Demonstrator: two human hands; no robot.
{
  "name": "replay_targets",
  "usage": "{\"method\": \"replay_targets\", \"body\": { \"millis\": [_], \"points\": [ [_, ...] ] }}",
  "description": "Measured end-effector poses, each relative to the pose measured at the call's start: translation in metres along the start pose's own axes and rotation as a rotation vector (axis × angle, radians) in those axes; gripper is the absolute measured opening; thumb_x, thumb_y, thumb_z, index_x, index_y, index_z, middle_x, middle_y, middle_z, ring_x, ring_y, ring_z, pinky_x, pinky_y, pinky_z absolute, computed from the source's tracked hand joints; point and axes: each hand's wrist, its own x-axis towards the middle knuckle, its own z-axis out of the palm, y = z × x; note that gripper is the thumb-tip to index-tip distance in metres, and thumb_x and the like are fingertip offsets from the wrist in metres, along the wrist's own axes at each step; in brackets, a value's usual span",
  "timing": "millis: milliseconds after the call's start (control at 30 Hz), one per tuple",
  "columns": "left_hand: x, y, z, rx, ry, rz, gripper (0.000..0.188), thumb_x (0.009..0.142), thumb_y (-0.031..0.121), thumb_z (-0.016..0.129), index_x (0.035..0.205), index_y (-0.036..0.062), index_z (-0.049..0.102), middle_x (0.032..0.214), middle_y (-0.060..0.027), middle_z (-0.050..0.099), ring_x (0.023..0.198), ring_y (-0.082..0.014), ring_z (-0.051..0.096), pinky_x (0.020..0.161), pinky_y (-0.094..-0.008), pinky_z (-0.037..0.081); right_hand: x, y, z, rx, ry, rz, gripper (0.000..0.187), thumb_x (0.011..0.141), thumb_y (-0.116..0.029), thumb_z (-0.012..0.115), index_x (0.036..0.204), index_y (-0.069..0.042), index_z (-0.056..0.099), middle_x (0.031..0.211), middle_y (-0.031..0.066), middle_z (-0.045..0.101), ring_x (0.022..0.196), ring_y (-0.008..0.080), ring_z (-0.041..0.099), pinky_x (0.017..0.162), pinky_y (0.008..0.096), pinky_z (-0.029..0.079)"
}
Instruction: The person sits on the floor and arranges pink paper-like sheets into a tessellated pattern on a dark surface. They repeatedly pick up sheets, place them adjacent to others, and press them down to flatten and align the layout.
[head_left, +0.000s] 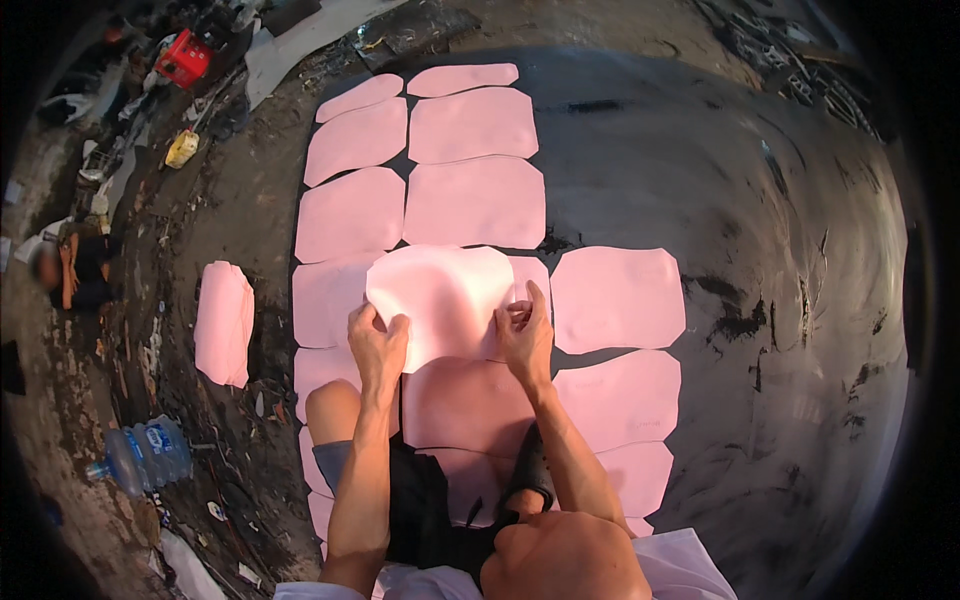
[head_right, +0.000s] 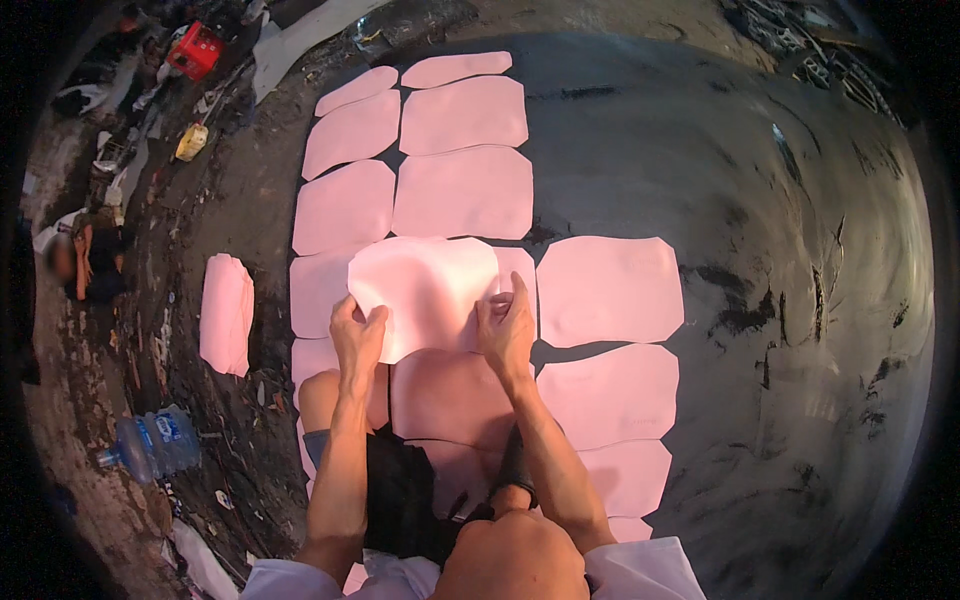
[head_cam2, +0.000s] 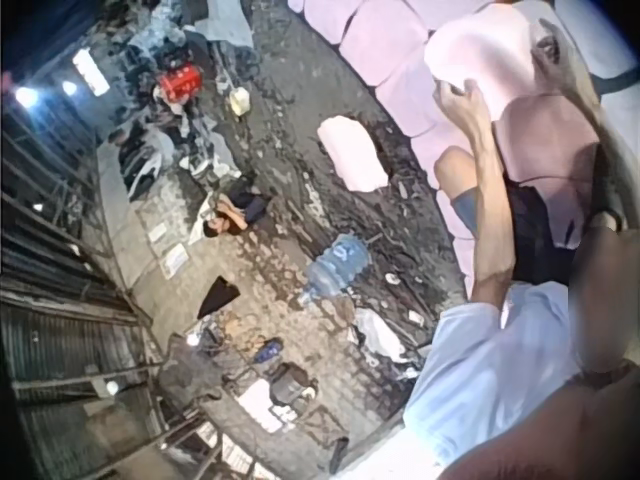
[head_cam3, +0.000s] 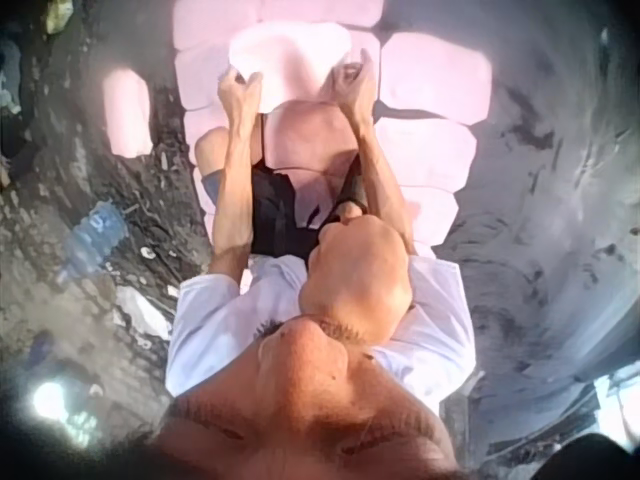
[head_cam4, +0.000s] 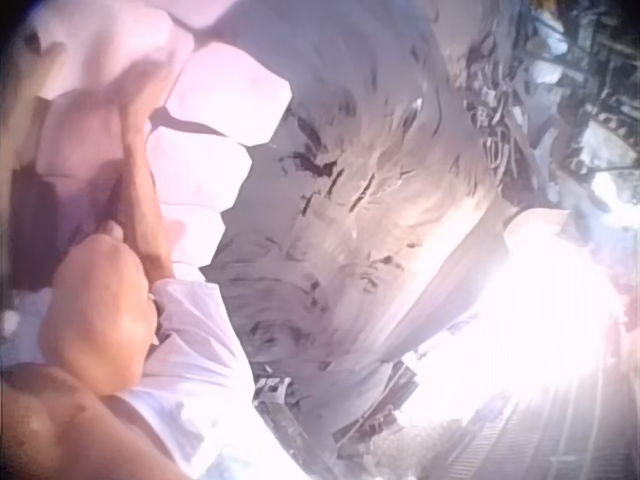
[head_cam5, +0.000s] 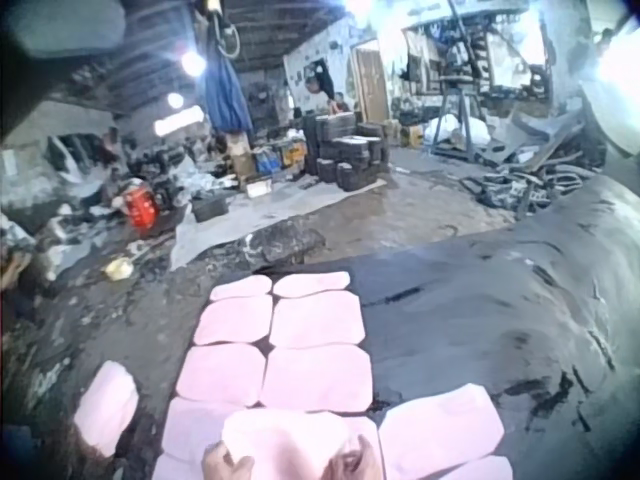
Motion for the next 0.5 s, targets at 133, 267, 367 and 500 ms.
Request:
{"method": "replay_targets", "body": {
  "millis": [133, 267, 367, 500],
  "points": [
    [0.011, 0.011, -0.012, -0.047, -0.091, -0.009, 0.026, 0.095, 0.018, 0.075, 0.109, -0.0029, 0.076, 0.115, -0.0178, 0.072, 0.099, -0.0311, 0.071, 0.088, -0.0444, 0.058, -0.007, -0.014, -0.009, -0.256, 0.086, -0.573, 0.071, 0.098, -0.010, 0.077, 0.163, -0.002, 0.049, 0.154, 0.0239, 0.060, 0.142, 0.0416, 0.057, 0.121, 0.0508, 0.045],
    [0.027, 0.020, -0.038, -0.754, -0.335, -0.594, 0.035, 0.099, 0.022, 0.075, 0.124, -0.0023, 0.074, 0.124, -0.0132, 0.075, 0.108, -0.0251, 0.075, 0.093, -0.0403, 0.061, -0.047, -0.042, 0.011, -0.558, -0.391, -0.828, 0.098, 0.096, -0.017, 0.081, 0.177, -0.011, 0.027, 0.177, 0.0226, 0.036, 0.165, 0.0466, 0.032, 0.132, 0.0643, 0.028],
    [0.028, 0.035, -0.042, -0.994, -0.369, -0.654, 0.052, 0.106, 0.036, 0.068, 0.139, -0.0033, 0.067, 0.127, -0.0121, 0.076, 0.114, -0.0251, 0.076, 0.100, -0.0417, 0.063, -0.045, -0.048, 0.038, -0.582, -0.340, -0.852, 0.092, 0.097, -0.018, 0.080, 0.176, -0.010, 0.032, 0.174, 0.0232, 0.042, 0.162, 0.0468, 0.038, 0.132, 0.0639, 0.030],
    [0.035, 0.008, -0.041, -1.036, -0.516, -0.644, 0.059, 0.112, 0.053, 0.056, 0.147, 0.0070, 0.067, 0.131, -0.0106, 0.076, 0.124, -0.0217, 0.072, 0.109, -0.0492, 0.056, -0.014, -0.041, 0.047, -0.251, -0.303, -0.715, 0.065, 0.101, -0.016, 0.076, 0.161, -0.004, 0.055, 0.144, 0.0272, 0.070, 0.138, 0.0474, 0.065, 0.120, 0.0565, 0.048]
  ]
}}
